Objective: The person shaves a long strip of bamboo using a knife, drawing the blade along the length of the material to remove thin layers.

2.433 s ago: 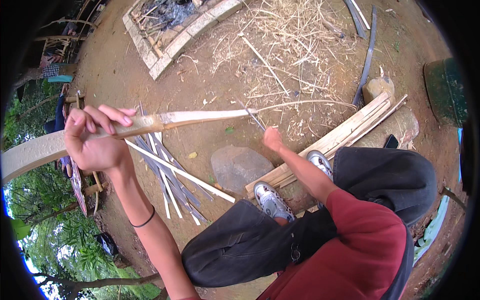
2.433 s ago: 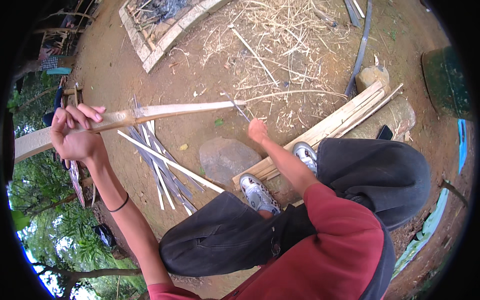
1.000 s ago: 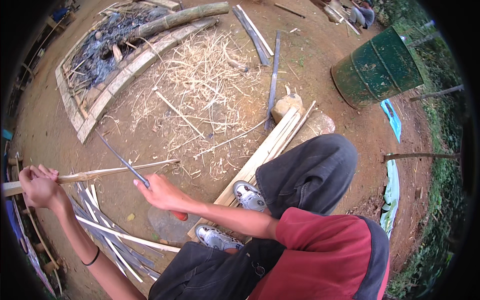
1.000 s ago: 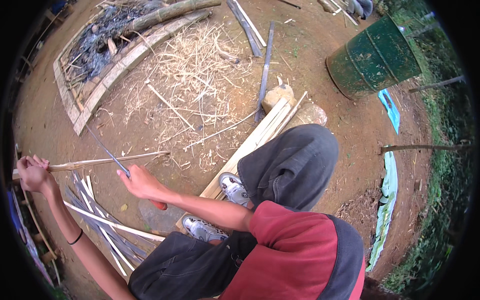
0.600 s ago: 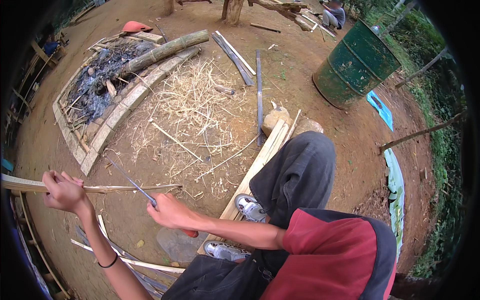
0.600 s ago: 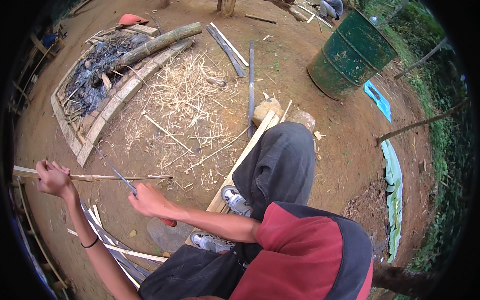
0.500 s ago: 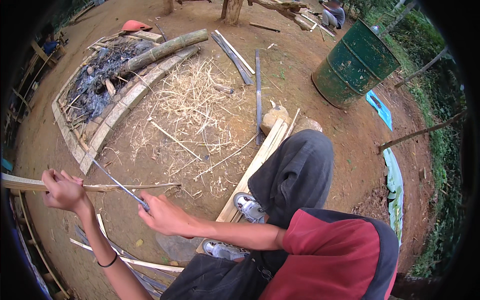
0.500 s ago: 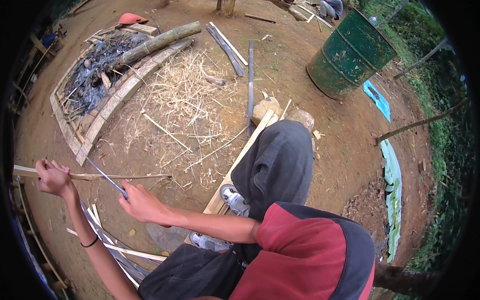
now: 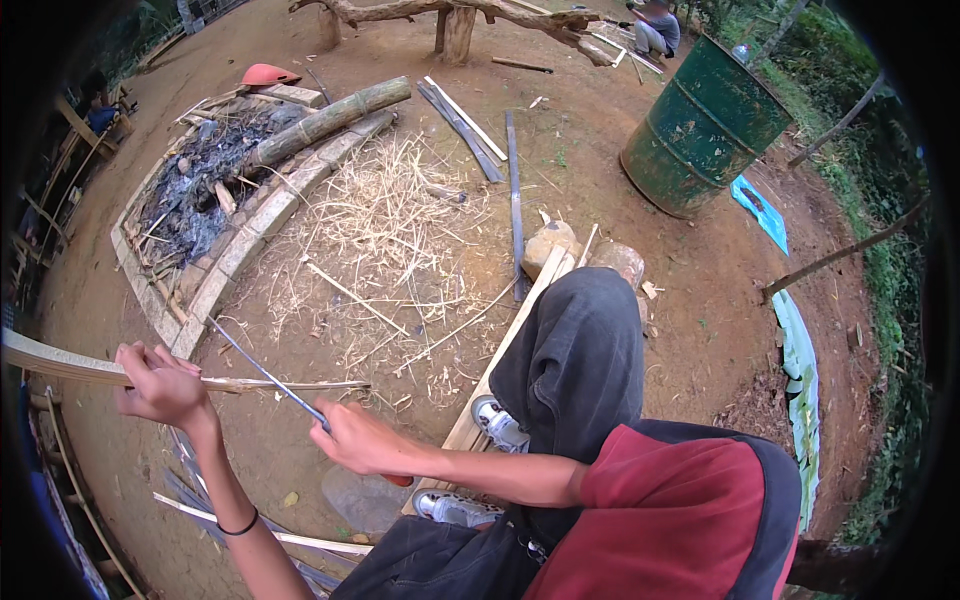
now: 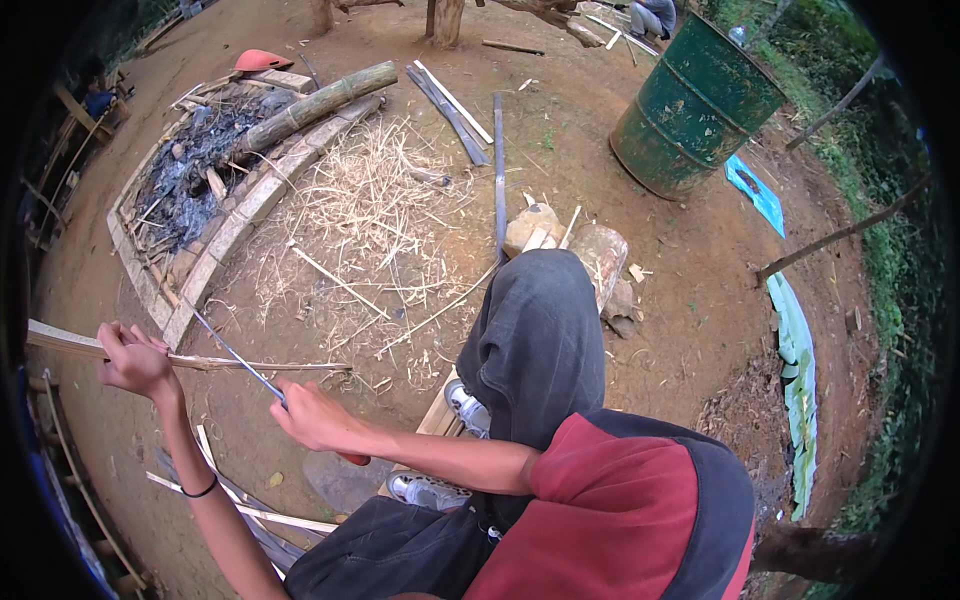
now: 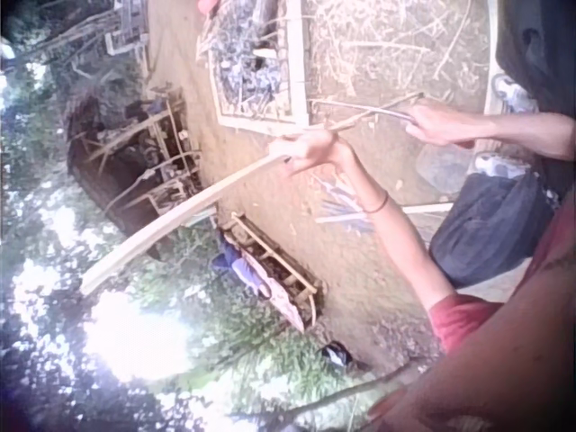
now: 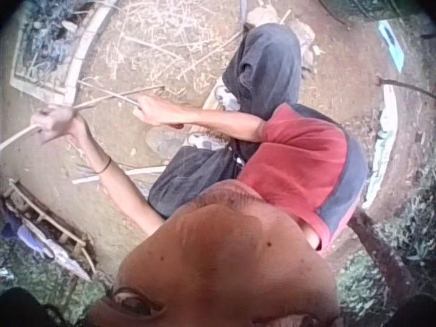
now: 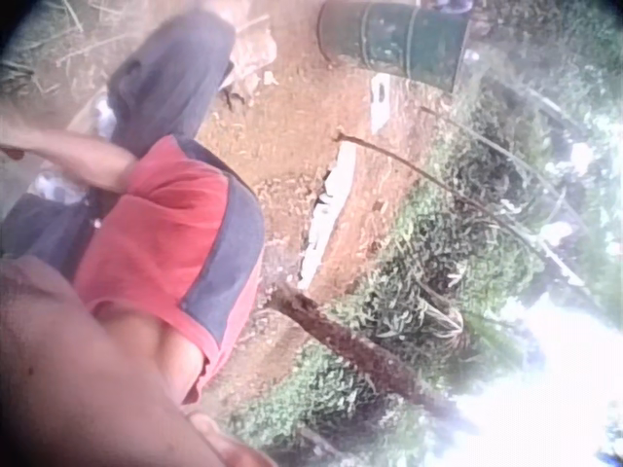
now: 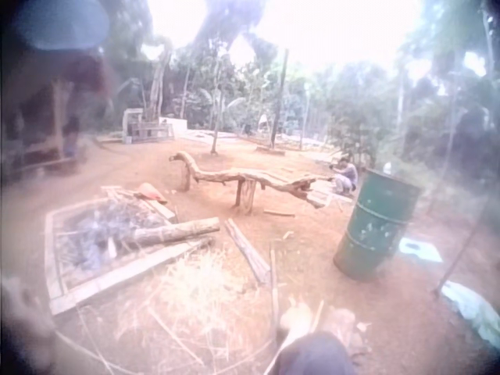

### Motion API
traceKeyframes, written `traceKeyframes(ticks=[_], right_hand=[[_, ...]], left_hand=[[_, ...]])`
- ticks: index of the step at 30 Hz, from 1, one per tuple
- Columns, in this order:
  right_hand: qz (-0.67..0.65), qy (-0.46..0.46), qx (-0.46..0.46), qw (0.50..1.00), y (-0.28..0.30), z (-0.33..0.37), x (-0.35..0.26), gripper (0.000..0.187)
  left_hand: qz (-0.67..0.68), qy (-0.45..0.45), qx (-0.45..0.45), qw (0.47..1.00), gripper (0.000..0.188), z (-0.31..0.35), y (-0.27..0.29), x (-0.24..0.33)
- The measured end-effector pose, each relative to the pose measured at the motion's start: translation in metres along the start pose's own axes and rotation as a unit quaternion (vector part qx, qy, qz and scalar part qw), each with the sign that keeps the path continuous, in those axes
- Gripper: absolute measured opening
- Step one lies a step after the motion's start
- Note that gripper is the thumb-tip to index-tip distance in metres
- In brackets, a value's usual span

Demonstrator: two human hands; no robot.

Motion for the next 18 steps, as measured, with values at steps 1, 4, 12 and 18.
traceKeyframes(ticks=[1, 4, 12, 18], right_hand=[[0.0, -0.01, 0.01, 1.0, -0.002, 0.002, 0.01, 0.031], [-0.017, -0.11, -0.017, 0.994, -0.01, -0.002, 0.093, 0.029], [-0.02, -0.028, -0.043, 0.998, 0.004, 0.012, 0.035, 0.025], [-0.063, -0.057, -0.025, 0.996, -0.009, 0.015, 0.064, 0.025]], left_hand=[[0.0, 0.011, -0.003, 1.0, 0.025, 0.002, -0.002, -0.003], [-0.015, 0.0, -0.006, 1.0, 0.025, 0.006, -0.004, 0.0], [-0.037, -0.014, -0.039, 0.998, 0.026, 0.014, -0.006, 0.006], [0.012, 0.006, -0.05, 0.999, 0.027, 0.019, -0.014, 0.009]])
Point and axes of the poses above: each hand's wrist, its own z-axis away from the middle knuckle, its own y-axis out of the back of the hand, x = y × z, the point moved 10 cm from there along -z, towards the middle knuckle, and after that the axes turned 14 degrees about -x, right-handed, at the moved point
